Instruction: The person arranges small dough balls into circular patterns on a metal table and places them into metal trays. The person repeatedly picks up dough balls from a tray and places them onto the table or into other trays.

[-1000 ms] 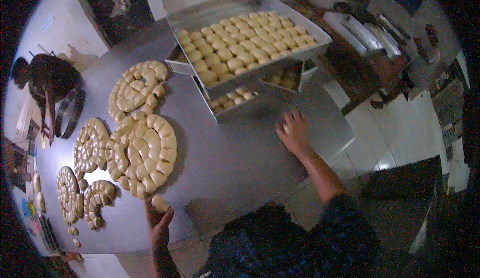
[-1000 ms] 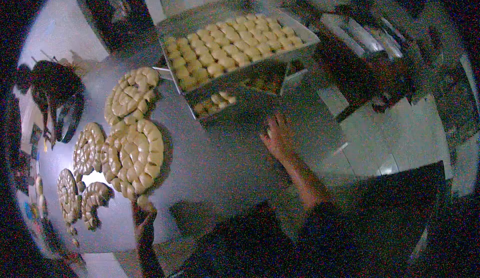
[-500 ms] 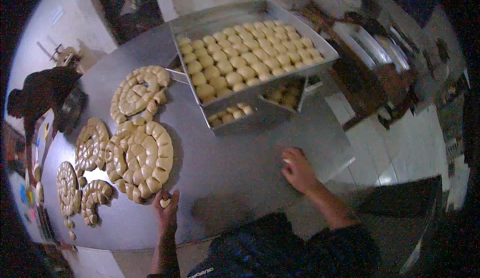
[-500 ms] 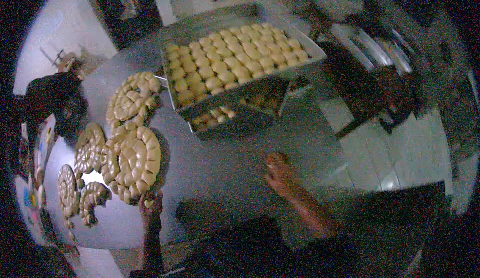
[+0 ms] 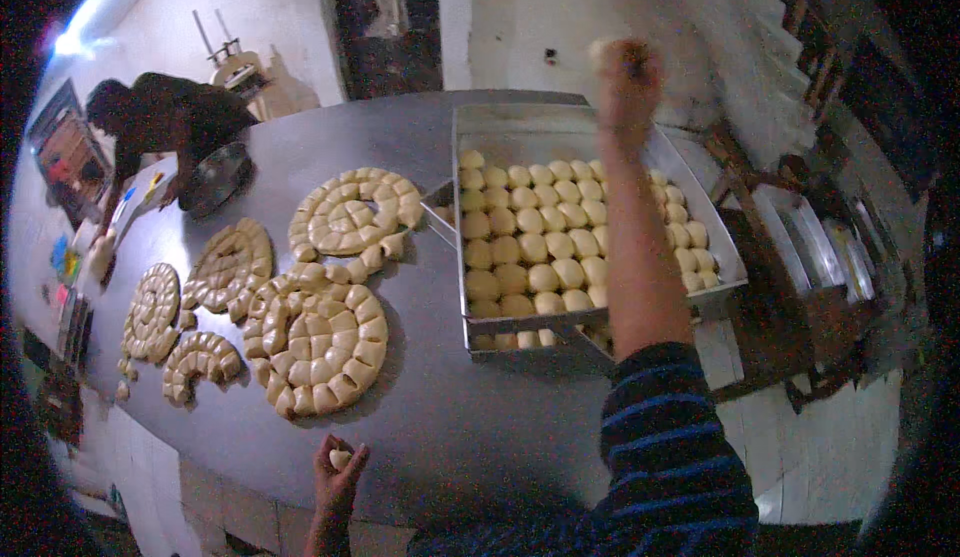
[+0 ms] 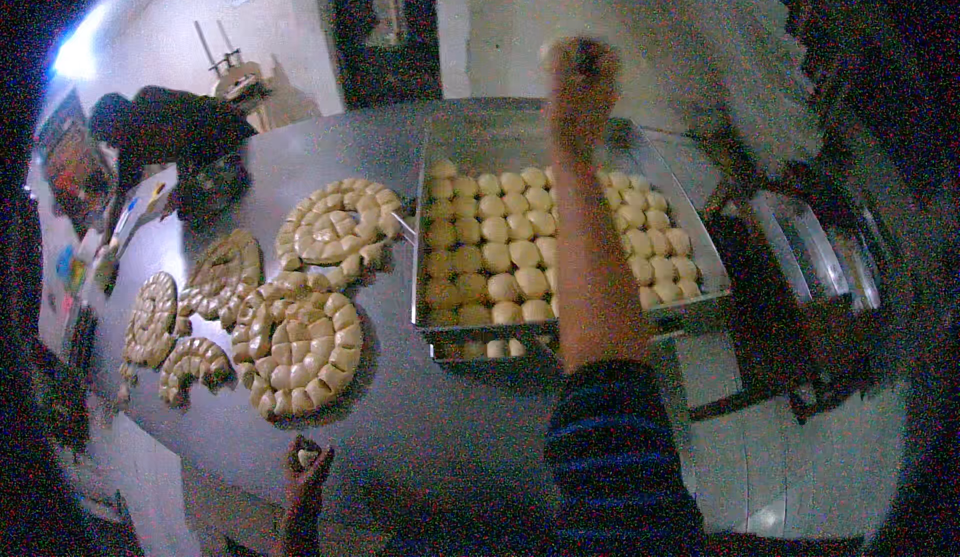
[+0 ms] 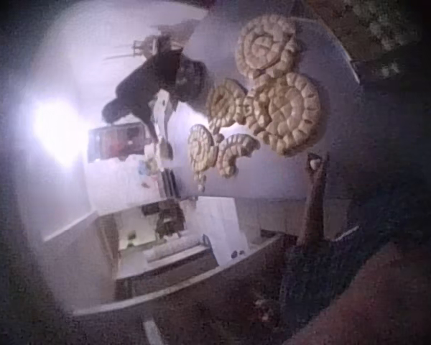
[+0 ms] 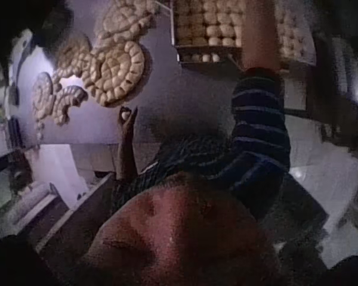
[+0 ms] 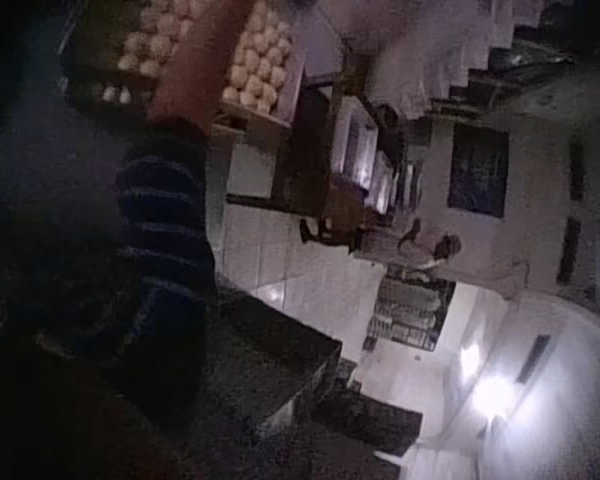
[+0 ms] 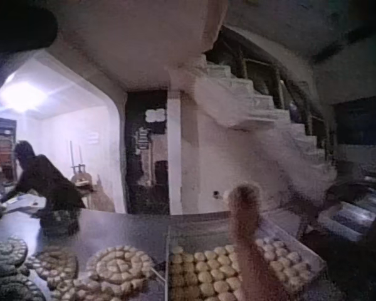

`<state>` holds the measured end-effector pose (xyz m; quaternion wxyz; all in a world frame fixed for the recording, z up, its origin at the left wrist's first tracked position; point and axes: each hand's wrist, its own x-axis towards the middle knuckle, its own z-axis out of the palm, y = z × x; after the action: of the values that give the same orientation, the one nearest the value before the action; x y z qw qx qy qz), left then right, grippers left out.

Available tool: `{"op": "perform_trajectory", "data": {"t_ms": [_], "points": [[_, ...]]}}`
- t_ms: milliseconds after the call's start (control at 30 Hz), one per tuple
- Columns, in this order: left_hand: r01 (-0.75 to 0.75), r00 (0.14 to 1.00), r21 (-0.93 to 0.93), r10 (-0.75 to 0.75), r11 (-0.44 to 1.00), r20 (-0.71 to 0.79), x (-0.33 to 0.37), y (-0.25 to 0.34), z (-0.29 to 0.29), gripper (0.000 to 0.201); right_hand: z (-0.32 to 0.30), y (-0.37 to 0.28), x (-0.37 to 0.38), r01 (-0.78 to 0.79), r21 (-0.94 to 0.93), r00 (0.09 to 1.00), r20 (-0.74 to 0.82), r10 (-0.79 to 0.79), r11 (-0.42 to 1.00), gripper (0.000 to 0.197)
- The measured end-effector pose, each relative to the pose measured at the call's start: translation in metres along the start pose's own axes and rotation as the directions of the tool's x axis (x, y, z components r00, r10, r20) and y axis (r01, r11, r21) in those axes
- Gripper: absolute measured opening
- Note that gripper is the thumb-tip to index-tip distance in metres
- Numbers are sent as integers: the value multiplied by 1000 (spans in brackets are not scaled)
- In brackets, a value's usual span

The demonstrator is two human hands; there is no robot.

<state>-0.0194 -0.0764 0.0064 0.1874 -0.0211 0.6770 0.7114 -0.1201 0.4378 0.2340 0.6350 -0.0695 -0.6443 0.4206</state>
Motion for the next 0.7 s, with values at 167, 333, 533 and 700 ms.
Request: {"op": "perform_trajectory", "data": {"t_ms": [167, 333, 533, 700], "points": [[-250, 954, 787, 280, 564, 102, -16, 10, -30, 22, 73, 46, -67, 139, -589, 622, 678, 392, 796, 20], [-212, 977, 498, 187, 841, 100, -12, 26, -8, 28, 70, -121, -164, -201, -95, 480, 858, 182, 975, 23], [-436, 835, 794, -138, 425, 532, 10, 25, 10, 36, -25, -141, -351, -480, -387, -74, 912, 403, 787, 34], [-124, 976, 316, 173, 941, -131, 55, -33, -152, 25, -155, -138, -425, 206, -525, 261, 843, 471, 826, 41]]}}
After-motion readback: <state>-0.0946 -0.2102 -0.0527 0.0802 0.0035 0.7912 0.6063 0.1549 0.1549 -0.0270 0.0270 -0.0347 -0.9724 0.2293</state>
